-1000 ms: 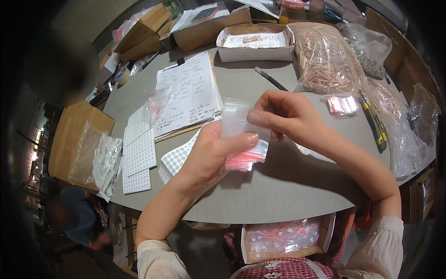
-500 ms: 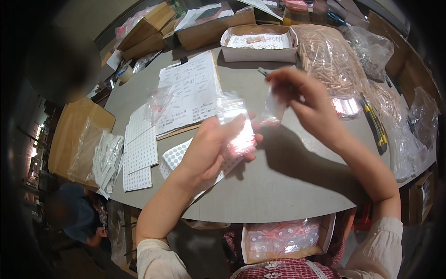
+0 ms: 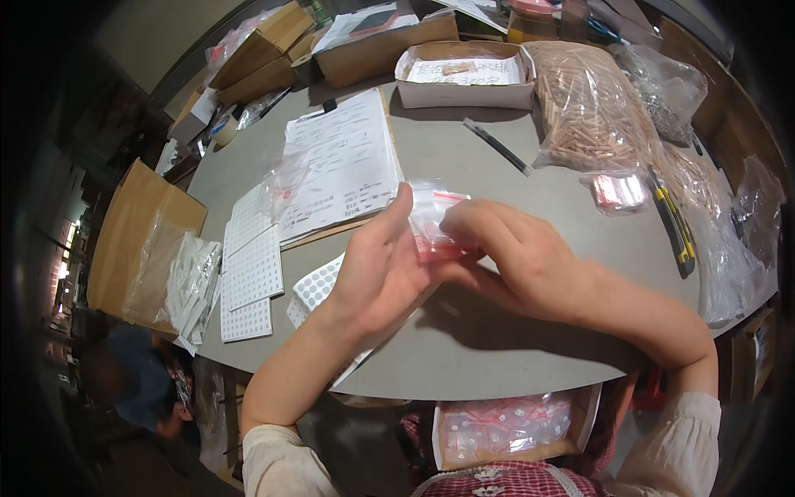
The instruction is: The person peels small circular stickers from a sheet and affixes them to the front of small clear plastic pouches. The pouches are arranged in a row on the table, and the person works sequentially from left to right, placing one sticker on each pouch.
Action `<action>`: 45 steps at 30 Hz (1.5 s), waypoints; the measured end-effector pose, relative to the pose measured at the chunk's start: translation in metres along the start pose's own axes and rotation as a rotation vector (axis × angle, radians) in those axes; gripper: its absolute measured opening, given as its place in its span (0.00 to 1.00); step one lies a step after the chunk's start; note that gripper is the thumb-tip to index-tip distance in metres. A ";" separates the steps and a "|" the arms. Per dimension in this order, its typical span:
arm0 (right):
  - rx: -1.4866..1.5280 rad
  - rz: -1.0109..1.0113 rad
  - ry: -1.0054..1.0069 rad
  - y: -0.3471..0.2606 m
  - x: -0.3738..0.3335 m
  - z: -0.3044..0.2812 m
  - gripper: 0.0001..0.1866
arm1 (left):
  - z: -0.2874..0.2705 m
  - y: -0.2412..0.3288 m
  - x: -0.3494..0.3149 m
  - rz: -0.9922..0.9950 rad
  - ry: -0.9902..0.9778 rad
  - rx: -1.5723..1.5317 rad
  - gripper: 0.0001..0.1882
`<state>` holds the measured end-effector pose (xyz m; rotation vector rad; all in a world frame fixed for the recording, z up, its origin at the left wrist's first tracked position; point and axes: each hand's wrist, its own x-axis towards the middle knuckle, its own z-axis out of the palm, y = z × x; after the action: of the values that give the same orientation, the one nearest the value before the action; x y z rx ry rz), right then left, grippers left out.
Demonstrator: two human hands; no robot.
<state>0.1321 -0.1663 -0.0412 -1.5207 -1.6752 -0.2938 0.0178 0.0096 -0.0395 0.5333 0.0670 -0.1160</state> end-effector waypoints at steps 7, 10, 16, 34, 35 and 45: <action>-0.064 -0.020 0.023 0.005 -0.004 0.012 0.25 | 0.017 -0.010 0.004 0.033 0.111 0.155 0.35; -0.099 -0.045 -0.022 0.011 -0.005 0.007 0.32 | 0.018 -0.012 0.003 0.009 0.098 0.181 0.35; 0.114 -0.013 -0.045 0.008 0.002 0.005 0.27 | 0.018 -0.009 0.003 0.047 0.156 0.230 0.27; 0.769 0.624 -0.026 0.028 0.010 -0.020 0.16 | 0.031 -0.008 -0.006 0.120 0.227 0.708 0.21; 0.783 0.593 -0.001 0.029 0.009 -0.019 0.16 | 0.031 -0.008 -0.006 0.134 0.220 0.712 0.21; 0.501 0.574 -0.133 0.026 0.007 -0.022 0.12 | 0.021 -0.016 -0.004 0.176 0.224 0.771 0.22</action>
<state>0.1657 -0.1696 -0.0319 -1.5647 -1.2070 0.5043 0.0128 -0.0139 -0.0293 1.3178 0.1962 0.0994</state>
